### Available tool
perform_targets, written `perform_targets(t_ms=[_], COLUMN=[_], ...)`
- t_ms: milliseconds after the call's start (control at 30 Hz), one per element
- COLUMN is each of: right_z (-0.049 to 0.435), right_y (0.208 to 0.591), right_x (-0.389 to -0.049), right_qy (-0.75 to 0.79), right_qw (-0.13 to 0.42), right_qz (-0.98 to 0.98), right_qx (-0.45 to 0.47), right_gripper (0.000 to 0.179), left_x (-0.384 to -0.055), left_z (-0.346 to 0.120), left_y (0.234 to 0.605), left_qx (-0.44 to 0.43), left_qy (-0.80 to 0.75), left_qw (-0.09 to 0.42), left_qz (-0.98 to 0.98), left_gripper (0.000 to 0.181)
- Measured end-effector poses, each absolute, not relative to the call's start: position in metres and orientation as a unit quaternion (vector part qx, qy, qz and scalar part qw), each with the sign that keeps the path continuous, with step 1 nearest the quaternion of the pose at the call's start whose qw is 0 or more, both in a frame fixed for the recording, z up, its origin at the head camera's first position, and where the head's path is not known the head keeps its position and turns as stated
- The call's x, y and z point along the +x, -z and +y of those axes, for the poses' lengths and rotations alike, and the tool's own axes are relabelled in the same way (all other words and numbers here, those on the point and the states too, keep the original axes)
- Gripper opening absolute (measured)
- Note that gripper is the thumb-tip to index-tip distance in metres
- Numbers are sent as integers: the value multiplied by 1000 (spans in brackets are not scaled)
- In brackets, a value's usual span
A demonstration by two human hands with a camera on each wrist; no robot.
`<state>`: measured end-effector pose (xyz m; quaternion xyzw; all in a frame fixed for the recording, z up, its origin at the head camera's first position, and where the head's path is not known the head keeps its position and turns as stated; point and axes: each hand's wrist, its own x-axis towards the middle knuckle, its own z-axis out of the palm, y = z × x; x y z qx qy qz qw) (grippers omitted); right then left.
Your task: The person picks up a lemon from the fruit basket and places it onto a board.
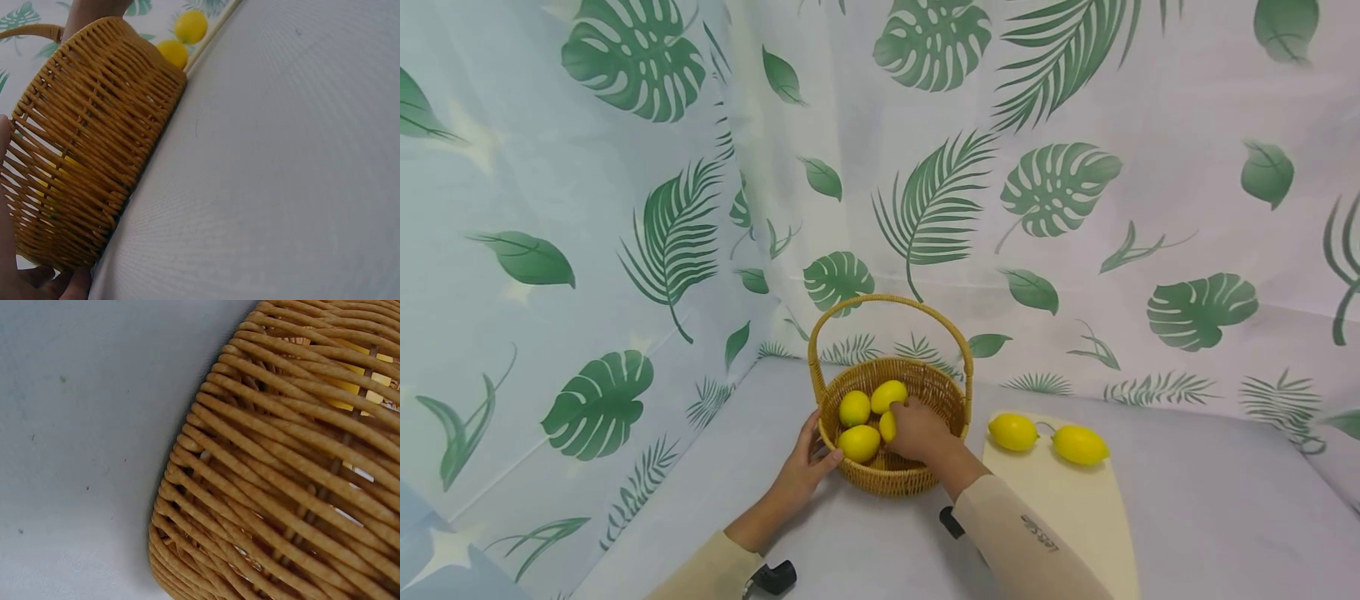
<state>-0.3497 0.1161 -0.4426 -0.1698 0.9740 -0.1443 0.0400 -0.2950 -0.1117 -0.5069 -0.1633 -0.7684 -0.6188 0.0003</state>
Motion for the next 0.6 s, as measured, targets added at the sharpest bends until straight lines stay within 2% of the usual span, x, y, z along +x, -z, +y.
perform_targets(t_ms=[167,433,600], right_z=[116,116,116], right_y=[442,443,443], right_x=[-349,-348,-347], right_qy=[134,122,125], right_qw=[37,31,35], right_qz=[973,972,971], right_qx=[-186,-199,-200], right_gripper=[54,50,53], left_x=[-302,-302,-291], left_z=[-112,-112,-112], left_y=[519,518,501], left_qx=[-153,-158,-163], left_qy=[617,619,621], left_qw=[14,7,-9], left_qz=[-772,-769,-767], left_gripper=[84,85,85])
